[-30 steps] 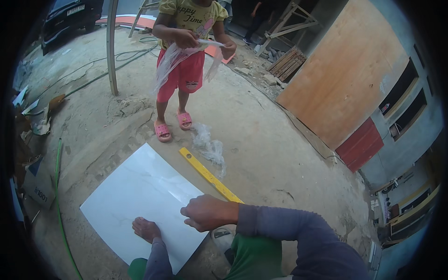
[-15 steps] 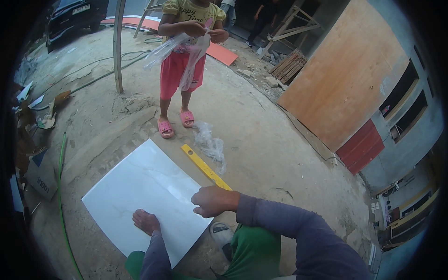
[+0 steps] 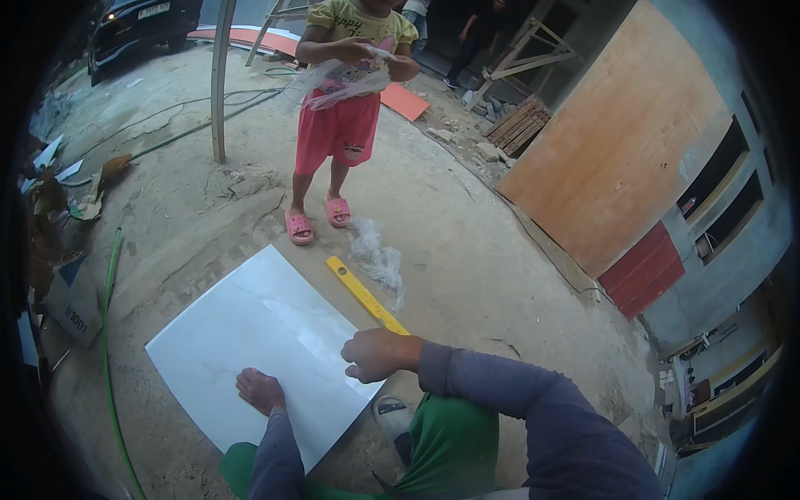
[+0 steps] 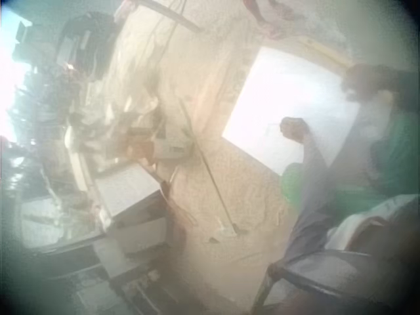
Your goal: The person measures a large white tile on the ground by hand. They remove a plastic film from the tile, then use a measuring tape and a level to check the dimensions and orientation of the tile.
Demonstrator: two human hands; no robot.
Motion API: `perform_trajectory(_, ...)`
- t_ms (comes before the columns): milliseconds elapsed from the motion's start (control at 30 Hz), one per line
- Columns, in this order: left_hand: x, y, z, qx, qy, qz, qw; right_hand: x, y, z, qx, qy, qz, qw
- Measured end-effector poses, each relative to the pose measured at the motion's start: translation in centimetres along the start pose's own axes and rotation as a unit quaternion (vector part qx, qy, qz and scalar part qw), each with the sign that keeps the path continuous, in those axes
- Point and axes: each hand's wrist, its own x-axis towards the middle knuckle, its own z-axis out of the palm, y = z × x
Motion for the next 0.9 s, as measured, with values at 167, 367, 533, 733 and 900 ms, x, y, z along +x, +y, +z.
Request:
perform_trajectory(167, 0.0, 0.2, -0.1, -0.010, 0.009, 0.001, 1.000, -0.1, 0.2, 0.3, -0.001, 0.007, 0.001, 1.000)
perform_trajectory(367, 0.1, 0.1, 0.0, -0.006, 0.012, 0.003, 1.000, -0.3, -0.4, -0.1, 0.000, -0.005, 0.006, 1.000)
perform_trajectory(533, 0.0, 0.2, -0.1, 0.012, 0.004, 0.004, 1.000, -0.6, -0.9, -0.1, 0.001, 0.000, 0.002, 1.000)
perform_trajectory(733, -0.3, -1.7, -0.2, 0.020, 0.010, 0.004, 1.000, -1.3, -2.5, 1.0, 0.041, -0.004, -0.004, 0.999)
perform_trajectory(900, -0.3, -0.2, 1.3, 0.023, -0.006, 0.030, 0.999, -4.2, -3.0, 0.9, 0.111, -0.026, 0.009, 0.993)
